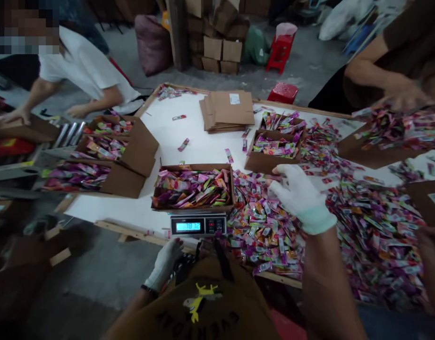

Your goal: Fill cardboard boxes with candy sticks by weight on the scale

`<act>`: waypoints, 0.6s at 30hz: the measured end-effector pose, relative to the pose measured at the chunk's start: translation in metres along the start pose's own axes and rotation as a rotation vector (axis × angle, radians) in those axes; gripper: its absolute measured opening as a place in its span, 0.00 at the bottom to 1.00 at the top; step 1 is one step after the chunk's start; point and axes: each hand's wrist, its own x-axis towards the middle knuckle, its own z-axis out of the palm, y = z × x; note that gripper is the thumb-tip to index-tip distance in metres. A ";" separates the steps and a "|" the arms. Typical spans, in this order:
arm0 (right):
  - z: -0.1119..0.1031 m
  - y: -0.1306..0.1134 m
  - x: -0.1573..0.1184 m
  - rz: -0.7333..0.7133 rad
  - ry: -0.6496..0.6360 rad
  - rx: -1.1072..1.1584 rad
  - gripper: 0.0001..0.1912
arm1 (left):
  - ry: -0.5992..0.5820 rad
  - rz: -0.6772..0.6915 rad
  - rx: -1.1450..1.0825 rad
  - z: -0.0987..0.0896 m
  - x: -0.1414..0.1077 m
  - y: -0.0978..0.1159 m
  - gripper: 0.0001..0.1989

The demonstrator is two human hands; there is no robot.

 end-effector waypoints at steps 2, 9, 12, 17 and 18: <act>0.010 -0.001 -0.002 -0.068 0.017 -0.032 0.29 | 0.011 -0.031 -0.059 0.002 0.001 -0.001 0.11; 0.094 -0.044 0.019 -0.094 -0.172 -0.116 0.30 | 0.026 -0.051 -0.156 0.001 -0.001 -0.005 0.08; 0.121 -0.050 0.029 -0.090 -0.231 -0.207 0.15 | 0.035 -0.054 -0.187 -0.007 -0.004 -0.009 0.09; 0.122 -0.045 0.033 -0.201 -0.001 0.045 0.12 | 0.057 -0.070 -0.185 -0.015 -0.012 -0.014 0.07; 0.115 -0.043 0.031 -0.171 0.054 0.112 0.13 | 0.057 -0.069 -0.178 -0.015 -0.012 -0.014 0.06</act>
